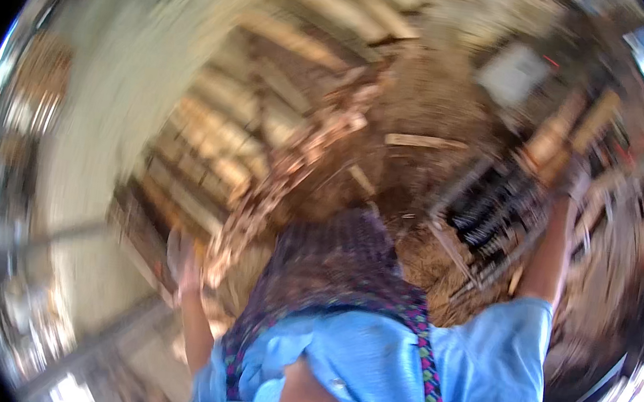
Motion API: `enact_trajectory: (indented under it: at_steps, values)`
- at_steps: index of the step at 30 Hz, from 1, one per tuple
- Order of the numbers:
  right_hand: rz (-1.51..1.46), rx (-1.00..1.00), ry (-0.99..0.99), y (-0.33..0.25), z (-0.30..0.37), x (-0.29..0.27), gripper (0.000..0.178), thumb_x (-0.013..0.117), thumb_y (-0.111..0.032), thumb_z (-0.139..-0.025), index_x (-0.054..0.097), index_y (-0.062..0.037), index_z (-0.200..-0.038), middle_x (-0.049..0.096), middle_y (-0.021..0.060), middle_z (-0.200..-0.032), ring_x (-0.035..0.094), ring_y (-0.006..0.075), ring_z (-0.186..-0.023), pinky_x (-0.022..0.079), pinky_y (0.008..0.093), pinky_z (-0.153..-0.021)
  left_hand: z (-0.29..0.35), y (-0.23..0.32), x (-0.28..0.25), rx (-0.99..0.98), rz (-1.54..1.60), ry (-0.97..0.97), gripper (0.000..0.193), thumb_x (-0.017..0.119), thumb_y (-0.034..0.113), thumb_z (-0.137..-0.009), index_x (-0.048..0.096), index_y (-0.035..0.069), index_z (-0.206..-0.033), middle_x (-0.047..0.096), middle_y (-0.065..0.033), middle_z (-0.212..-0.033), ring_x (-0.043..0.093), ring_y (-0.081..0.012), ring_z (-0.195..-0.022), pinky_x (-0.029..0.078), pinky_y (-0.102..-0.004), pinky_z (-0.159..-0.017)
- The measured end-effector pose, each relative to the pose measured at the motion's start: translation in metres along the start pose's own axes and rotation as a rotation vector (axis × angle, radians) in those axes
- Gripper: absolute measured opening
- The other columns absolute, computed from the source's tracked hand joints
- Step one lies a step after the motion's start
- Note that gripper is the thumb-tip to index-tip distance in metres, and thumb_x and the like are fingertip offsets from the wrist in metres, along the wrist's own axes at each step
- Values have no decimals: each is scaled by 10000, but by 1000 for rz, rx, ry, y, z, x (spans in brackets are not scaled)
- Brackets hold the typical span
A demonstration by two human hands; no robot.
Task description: The person picks up wooden planks from a pile and stacks them onto a metal rack. The person handles the planks one by one, placing them vertically on the rack.
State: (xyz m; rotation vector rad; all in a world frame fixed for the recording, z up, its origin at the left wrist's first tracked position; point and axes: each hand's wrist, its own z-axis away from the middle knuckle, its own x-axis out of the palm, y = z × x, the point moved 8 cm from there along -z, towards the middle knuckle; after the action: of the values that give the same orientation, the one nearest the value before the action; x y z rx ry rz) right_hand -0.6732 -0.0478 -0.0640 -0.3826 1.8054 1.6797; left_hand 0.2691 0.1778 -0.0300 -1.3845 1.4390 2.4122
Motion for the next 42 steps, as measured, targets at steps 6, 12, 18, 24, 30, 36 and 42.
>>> enact_trajectory:
  at_steps: [6,12,18,24,30,36,42]
  values:
    - [-714,91,-230,17,-83,81,511,517,-330,-1005,498,-133,-1476,531,114,-1507,572,256,-1319,478,374,-1092,12,-65,-51,-175,-214,143,592,624,408,-940,597,-17,-1351,680,-239,-1261,637,-340,-1202,457,-394,-1031]
    - [-708,438,-395,37,-68,52,578,419,-442,-1065,394,-195,-1587,456,95,-1590,574,272,-1332,521,412,-1072,-2,-186,-118,-353,-268,347,634,673,466,-858,622,7,-1291,696,-253,-1208,658,-418,-1154,487,-466,-999]
    - [-1679,606,336,2,109,-158,565,540,-409,-1054,509,-46,-1486,646,145,-1381,665,299,-1183,551,400,-1020,-80,-180,-157,-405,-195,233,930,785,435,-815,388,19,-1545,562,-297,-1427,562,-400,-1329,453,-423,-1096]
    - [-1248,313,204,-99,202,-278,468,601,-231,-1052,515,-71,-1483,611,160,-1429,638,286,-1242,547,319,-1035,-162,-323,-163,-570,-39,-147,1123,740,591,-875,134,37,-1641,146,-220,-1698,194,-290,-1573,215,-517,-1258]
    - [-1719,-54,-127,-269,273,-367,455,646,-152,-1016,546,-46,-1447,641,142,-1385,654,258,-1196,531,343,-1057,-156,-319,-149,-629,269,-55,1173,816,499,-819,157,-71,-1603,393,-263,-1593,372,-382,-1488,296,-445,-1241]
    - [-1804,-840,-651,-476,353,-529,546,668,-160,-991,501,-42,-1497,629,182,-1391,644,251,-1212,537,381,-1005,-150,-368,-129,-455,162,-50,1236,856,312,-838,-40,-30,-1618,405,-235,-1585,420,-244,-1463,253,-368,-1254]
    - [-1060,-1431,-393,-584,430,-663,720,646,-458,-982,434,-61,-1544,597,205,-1441,637,317,-1261,558,437,-979,-144,-317,-124,-492,316,36,1269,908,294,-735,61,-86,-1600,427,-315,-1528,463,-371,-1415,364,-403,-1206]
